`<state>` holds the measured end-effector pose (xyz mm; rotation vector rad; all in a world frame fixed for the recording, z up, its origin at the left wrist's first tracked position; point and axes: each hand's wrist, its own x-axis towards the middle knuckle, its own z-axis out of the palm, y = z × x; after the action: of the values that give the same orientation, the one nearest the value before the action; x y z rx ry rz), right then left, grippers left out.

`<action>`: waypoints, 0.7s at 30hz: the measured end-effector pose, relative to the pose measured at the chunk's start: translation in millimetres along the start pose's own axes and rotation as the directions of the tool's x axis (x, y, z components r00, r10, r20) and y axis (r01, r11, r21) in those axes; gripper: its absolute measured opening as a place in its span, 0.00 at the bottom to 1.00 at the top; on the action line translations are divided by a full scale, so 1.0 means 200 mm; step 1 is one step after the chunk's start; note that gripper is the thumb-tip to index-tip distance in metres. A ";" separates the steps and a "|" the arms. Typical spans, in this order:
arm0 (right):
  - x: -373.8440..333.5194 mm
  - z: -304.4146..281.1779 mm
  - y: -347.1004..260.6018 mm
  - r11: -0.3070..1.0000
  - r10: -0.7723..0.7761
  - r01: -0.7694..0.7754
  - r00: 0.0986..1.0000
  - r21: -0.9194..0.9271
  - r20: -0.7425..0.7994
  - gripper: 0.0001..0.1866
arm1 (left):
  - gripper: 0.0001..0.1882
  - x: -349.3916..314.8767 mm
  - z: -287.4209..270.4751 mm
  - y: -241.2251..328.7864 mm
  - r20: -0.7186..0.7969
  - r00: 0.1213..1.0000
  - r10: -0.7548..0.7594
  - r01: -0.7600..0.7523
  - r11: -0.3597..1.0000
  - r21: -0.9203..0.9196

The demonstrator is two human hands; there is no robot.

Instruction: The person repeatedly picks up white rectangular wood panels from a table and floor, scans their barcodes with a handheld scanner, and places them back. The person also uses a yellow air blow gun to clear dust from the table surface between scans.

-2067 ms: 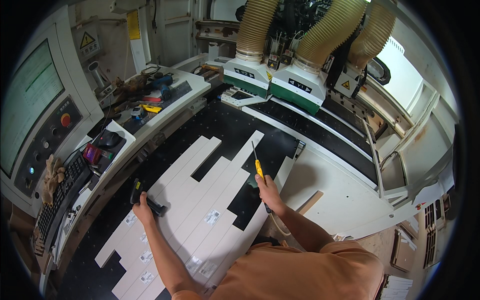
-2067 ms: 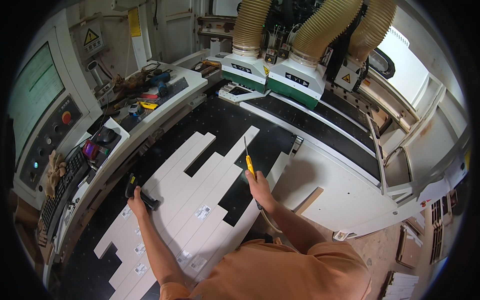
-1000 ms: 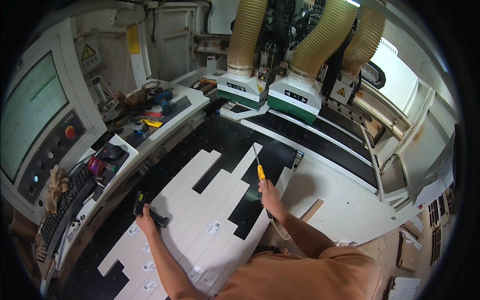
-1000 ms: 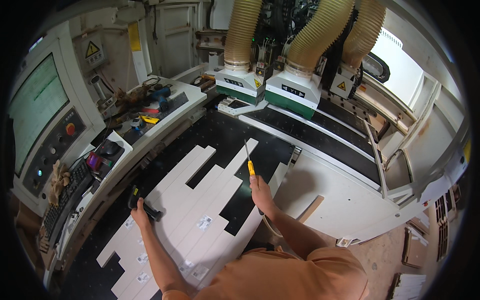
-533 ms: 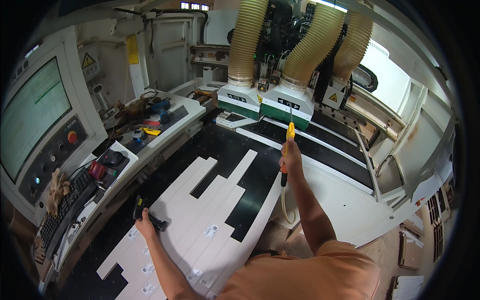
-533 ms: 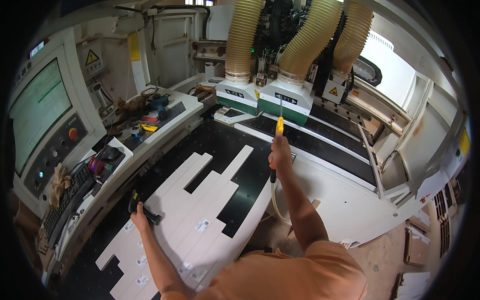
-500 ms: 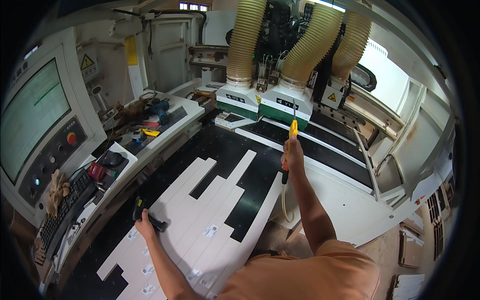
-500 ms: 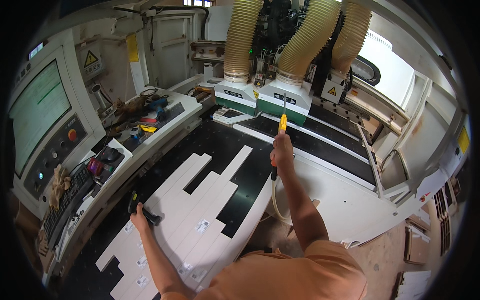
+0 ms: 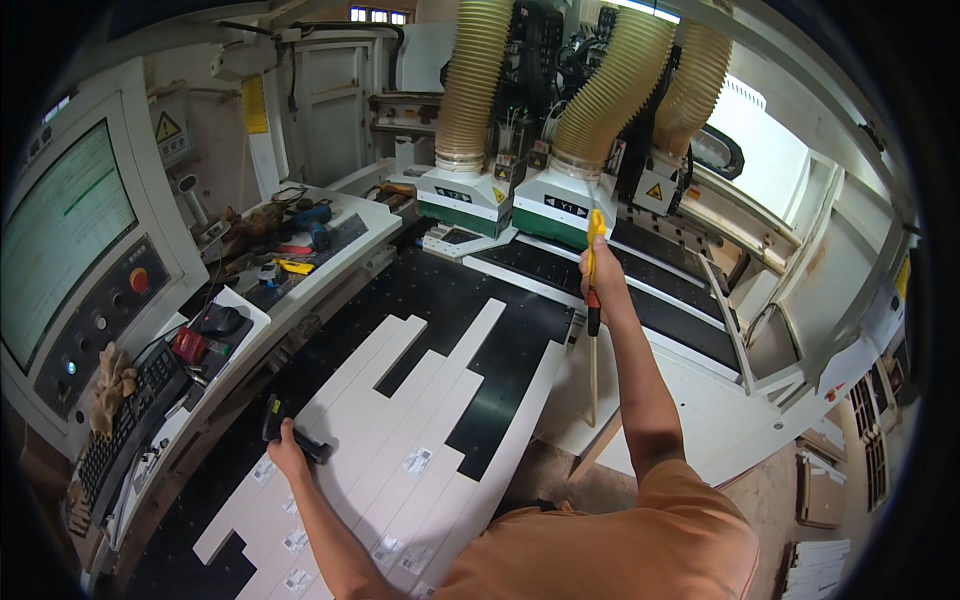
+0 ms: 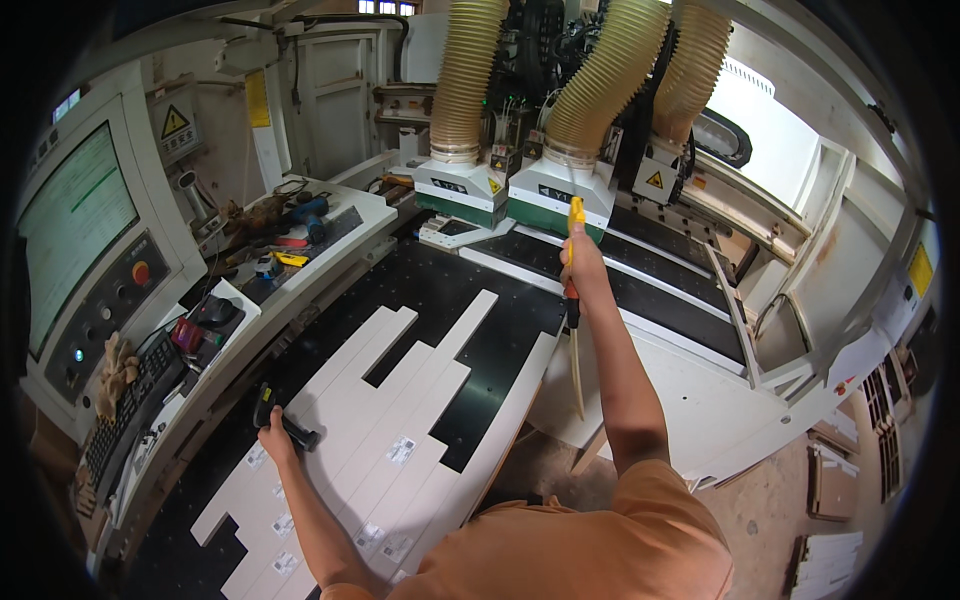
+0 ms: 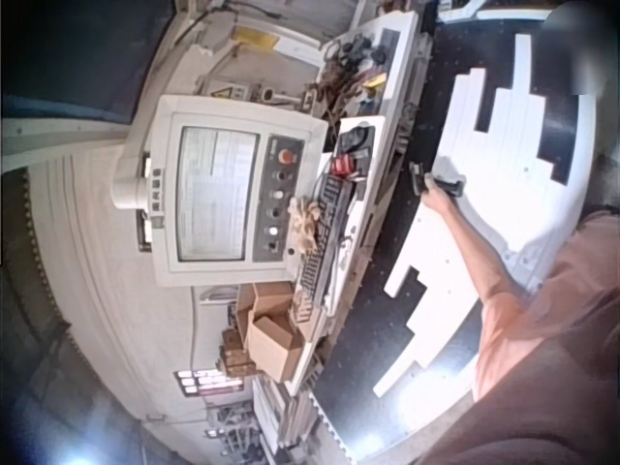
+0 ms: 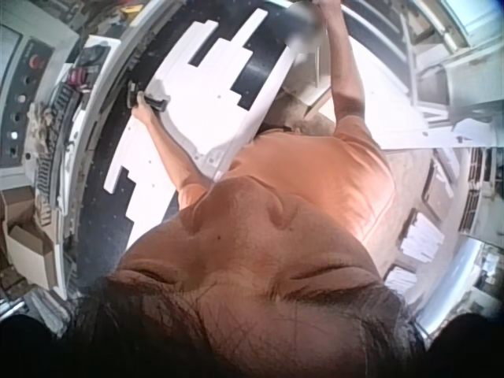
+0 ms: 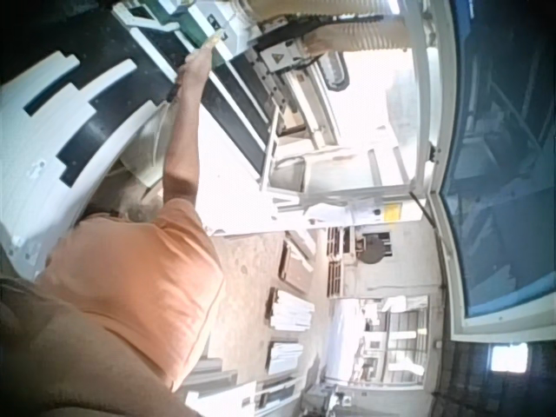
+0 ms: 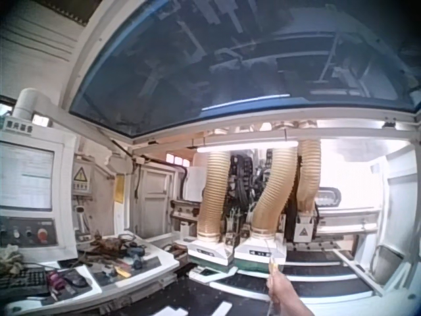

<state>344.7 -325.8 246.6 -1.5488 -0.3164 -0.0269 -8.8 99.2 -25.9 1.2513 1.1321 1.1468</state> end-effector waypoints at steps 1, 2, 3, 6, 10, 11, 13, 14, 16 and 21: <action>0.00 0.00 0.00 0.999 0.018 -0.015 0.997 -0.044 0.076 0.27 | 0.23 0.00 0.00 0.00 -0.013 1.000 0.012 -0.011 1.000 0.019; 0.00 0.00 0.00 0.998 0.009 -0.003 0.996 -0.071 0.093 0.27 | 0.23 -0.01 0.01 0.01 -0.007 1.000 0.023 -0.023 1.000 -0.010; 0.00 0.00 0.01 0.998 -0.019 0.023 0.998 -0.062 0.066 0.27 | 0.23 -0.01 0.01 0.01 -0.014 0.999 0.035 -0.035 0.999 -0.021; -0.02 0.01 0.06 0.994 -0.047 0.051 0.998 -0.093 0.038 0.27 | 0.23 -0.02 0.01 0.02 -0.009 1.000 0.030 -0.030 0.999 -0.034; -0.03 0.01 0.13 0.995 0.015 -0.018 0.999 -0.096 -0.035 0.25 | 0.23 -0.02 0.00 0.02 -0.014 1.000 0.028 -0.028 1.000 0.012; -0.03 0.00 0.15 0.998 0.036 -0.040 0.994 -0.043 -0.099 0.25 | 0.23 -0.02 0.00 0.02 -0.008 1.000 0.023 -0.023 1.000 -0.010; -0.03 -0.01 0.16 0.994 0.018 -0.026 0.997 -0.106 -0.079 0.24 | 0.23 -0.01 0.00 0.02 -0.005 1.000 0.003 -0.003 1.000 -0.001; -0.03 -0.02 0.16 0.994 0.009 -0.020 0.995 -0.107 -0.103 0.24 | 0.23 -0.01 0.01 0.01 -0.001 1.000 0.015 -0.015 1.000 -0.013; -0.01 -0.06 0.15 0.999 -0.033 0.032 0.987 -0.012 -0.156 0.22 | 0.23 -0.01 0.01 0.01 -0.029 1.000 0.011 -0.010 1.000 0.018; 0.17 -0.27 -0.03 0.991 -0.089 0.105 0.982 0.088 -0.166 0.31 | 0.25 0.00 0.00 -0.01 -0.016 1.000 0.021 -0.021 1.000 0.012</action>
<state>386.2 -373.4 260.9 -1.4242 -0.2602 -0.2104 -8.8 99.8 -27.0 1.2677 1.1420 1.1689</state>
